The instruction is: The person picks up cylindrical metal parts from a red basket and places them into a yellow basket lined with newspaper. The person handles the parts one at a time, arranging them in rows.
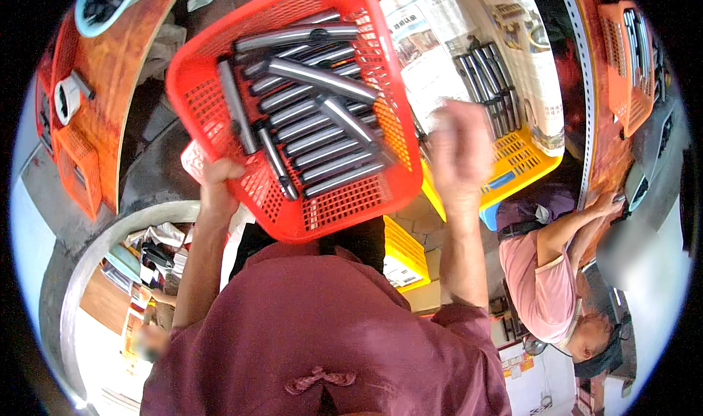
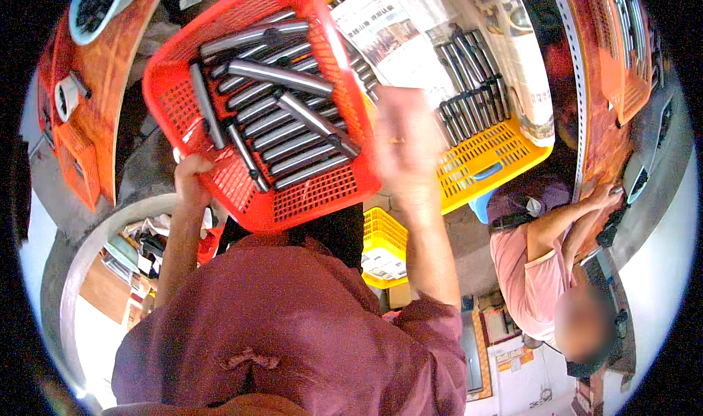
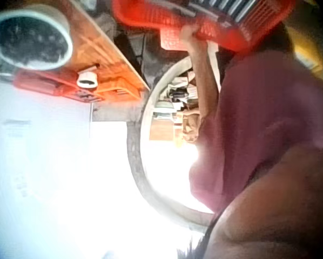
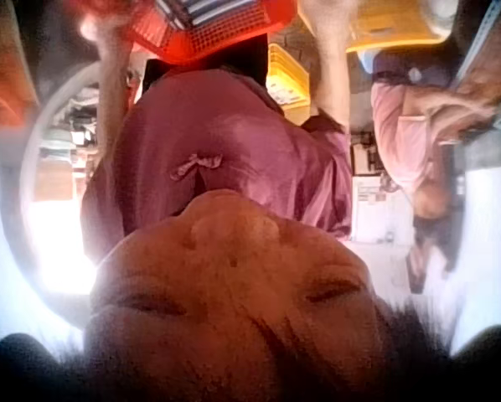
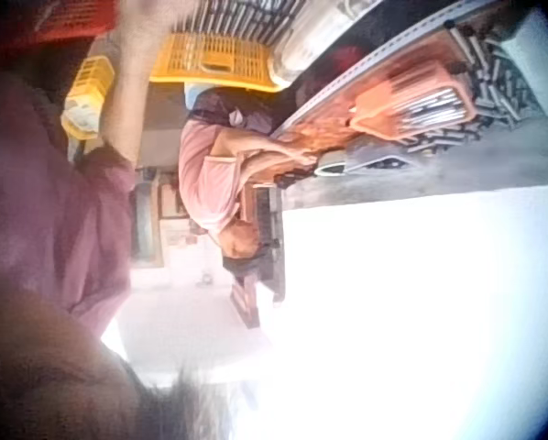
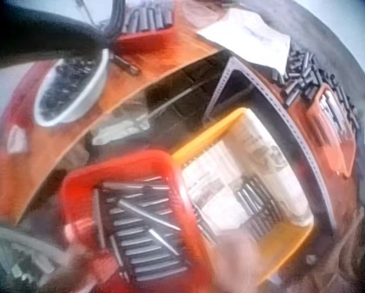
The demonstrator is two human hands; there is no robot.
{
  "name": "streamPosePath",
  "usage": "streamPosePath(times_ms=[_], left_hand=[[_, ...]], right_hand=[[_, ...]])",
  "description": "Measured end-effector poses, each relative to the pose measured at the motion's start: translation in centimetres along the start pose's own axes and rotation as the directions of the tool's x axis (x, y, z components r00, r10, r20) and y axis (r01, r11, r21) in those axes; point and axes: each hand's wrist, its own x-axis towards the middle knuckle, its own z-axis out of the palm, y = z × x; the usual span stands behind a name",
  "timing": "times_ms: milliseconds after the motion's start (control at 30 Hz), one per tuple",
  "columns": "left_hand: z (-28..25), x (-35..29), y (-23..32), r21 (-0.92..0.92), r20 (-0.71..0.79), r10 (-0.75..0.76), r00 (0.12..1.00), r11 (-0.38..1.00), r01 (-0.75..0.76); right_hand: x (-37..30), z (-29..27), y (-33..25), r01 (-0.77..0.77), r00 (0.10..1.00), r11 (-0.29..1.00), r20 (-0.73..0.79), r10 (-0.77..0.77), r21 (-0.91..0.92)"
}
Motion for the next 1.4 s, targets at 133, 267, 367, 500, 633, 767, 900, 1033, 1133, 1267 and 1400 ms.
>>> streamPosePath(times_ms=[133,267,367,500,633,767,900,1033,1133,1267,1400], left_hand=[[-2.9,0.5,-1.3,0.064,-0.066,0.008,0.998,0.998,-0.004],[1.5,-0.9,0.3,-0.014,0.031,0.039,0.999,0.999,-0.038],[0.0,-0.2,-0.4,0.034,0.009,0.014,1.0,0.999,-0.014],[0.5,-0.1,-0.2,-0.001,0.016,0.006,1.0,1.0,-0.006],[-1.1,0.2,-0.7,-0.074,0.152,-0.075,0.985,0.993,0.087],[-1.9,-0.1,-0.7,0.006,0.022,-0.051,0.998,0.999,0.051],[-6.5,-0.3,-0.9,0.0,-0.187,-0.072,0.98,0.997,0.074],[-3.6,-0.6,0.2,0.024,-0.134,-0.042,0.99,0.999,0.046],[-5.6,-0.4,0.7,0.084,-0.132,-0.071,0.989,0.993,0.083],[-5.2,-0.2,0.3,0.038,-0.147,-0.098,0.984,0.994,0.104],[-4.8,-0.1,0.5,0.085,-0.13,-0.041,0.991,0.995,0.053]], right_hand=[[3.1,5.8,-4.3,0.241,0.91,0.954,0.382,-0.159,-0.177],[5.0,9.4,-3.9,0.262,0.835,0.861,0.549,0.025,-0.437],[5.5,9.5,-4.4,0.293,0.793,0.867,0.609,0.015,-0.403],[5.0,5.9,-5.9,-0.129,0.807,0.991,0.578,0.117,-0.021],[1.9,0.6,-3.7,-0.515,0.85,0.558,0.305,0.429,0.651],[-1.9,-0.2,7.2,-0.265,0.642,0.215,0.005,0.767,0.94],[-6.0,5.4,23.3,-0.184,0.31,-0.043,0.1,0.945,0.982],[-5.4,9.7,32.2,0.058,0.203,-0.131,0.116,0.972,0.99],[-3.9,10.6,35.9,0.113,0.096,-0.116,0.106,0.99,0.987],[-4.2,9.9,33.4,-0.403,0.129,0.018,0.037,0.991,0.915],[-6.4,8.4,32.6,-0.757,0.605,0.643,-0.5,0.62,-0.119]])
